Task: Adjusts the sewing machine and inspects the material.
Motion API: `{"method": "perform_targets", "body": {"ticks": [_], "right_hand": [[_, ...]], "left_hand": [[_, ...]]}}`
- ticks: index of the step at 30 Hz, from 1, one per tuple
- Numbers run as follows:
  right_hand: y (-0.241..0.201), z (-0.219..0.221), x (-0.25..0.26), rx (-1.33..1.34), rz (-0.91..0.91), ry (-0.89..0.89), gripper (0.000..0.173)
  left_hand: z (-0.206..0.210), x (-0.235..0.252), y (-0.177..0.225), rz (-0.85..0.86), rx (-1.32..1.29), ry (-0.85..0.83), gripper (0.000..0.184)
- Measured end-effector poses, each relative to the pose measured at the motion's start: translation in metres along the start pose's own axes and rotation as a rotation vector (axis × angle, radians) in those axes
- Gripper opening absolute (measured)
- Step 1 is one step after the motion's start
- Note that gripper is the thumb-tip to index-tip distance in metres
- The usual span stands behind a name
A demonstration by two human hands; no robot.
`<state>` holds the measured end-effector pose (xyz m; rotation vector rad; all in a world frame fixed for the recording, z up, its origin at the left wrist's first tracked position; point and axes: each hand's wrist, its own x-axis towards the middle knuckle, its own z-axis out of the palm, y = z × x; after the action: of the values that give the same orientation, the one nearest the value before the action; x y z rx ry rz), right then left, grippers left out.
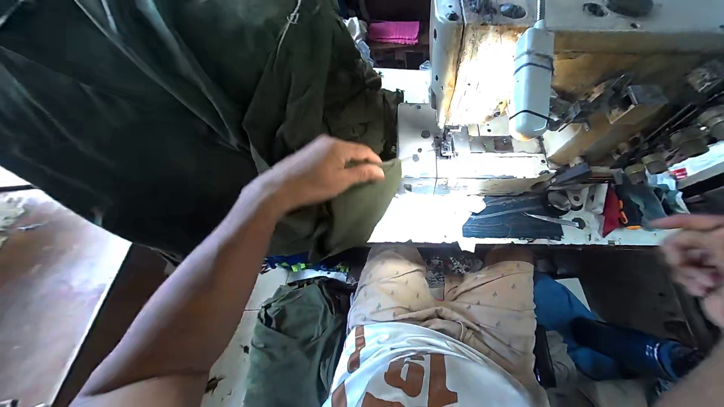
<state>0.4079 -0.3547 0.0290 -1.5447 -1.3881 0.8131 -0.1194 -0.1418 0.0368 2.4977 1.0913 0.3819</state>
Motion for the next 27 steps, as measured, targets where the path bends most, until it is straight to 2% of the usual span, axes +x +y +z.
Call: {"method": "perform_targets", "body": {"ticks": [3,5,8,12,14,18,22,24,27], "right_hand": [[0.006,0.086,0.001,-0.136,-0.125,-0.201,0.055],[0.001,0.133,0.015,-0.258,-0.252,-0.244,0.049],[-0.019,0.191,0.041,-0.400,-0.412,-0.170,0.033],[-0.045,0.244,0.080,-0.688,-0.613,-0.018,0.026],[-0.050,0.262,0.096,-0.792,-0.674,-0.004,0.023],[-0.054,0.287,0.114,-0.834,-0.727,0.025,0.019],[-0.044,0.272,0.103,-0.688,-0.671,0.093,0.017],[-0.044,0.265,0.100,-0.699,-0.643,0.098,0.021],[-0.040,0.268,0.107,-0.745,-0.716,0.054,0.025]], "left_hand": [[0.032,-0.020,0.016,-0.062,-0.021,-0.040,0.029],[0.046,-0.026,0.026,-0.063,-0.009,0.017,0.029],[0.056,-0.030,0.036,-0.027,0.022,0.152,0.033],[0.062,-0.032,0.043,0.013,0.052,0.246,0.028],[0.063,-0.030,0.044,0.022,0.065,0.255,0.027],[0.062,-0.027,0.041,0.052,0.054,0.252,0.027],[0.061,-0.026,0.030,0.033,-0.032,0.239,0.027],[0.063,-0.024,0.028,0.026,-0.068,0.234,0.026],[0.063,-0.020,0.034,0.052,-0.109,0.216,0.024]]}}
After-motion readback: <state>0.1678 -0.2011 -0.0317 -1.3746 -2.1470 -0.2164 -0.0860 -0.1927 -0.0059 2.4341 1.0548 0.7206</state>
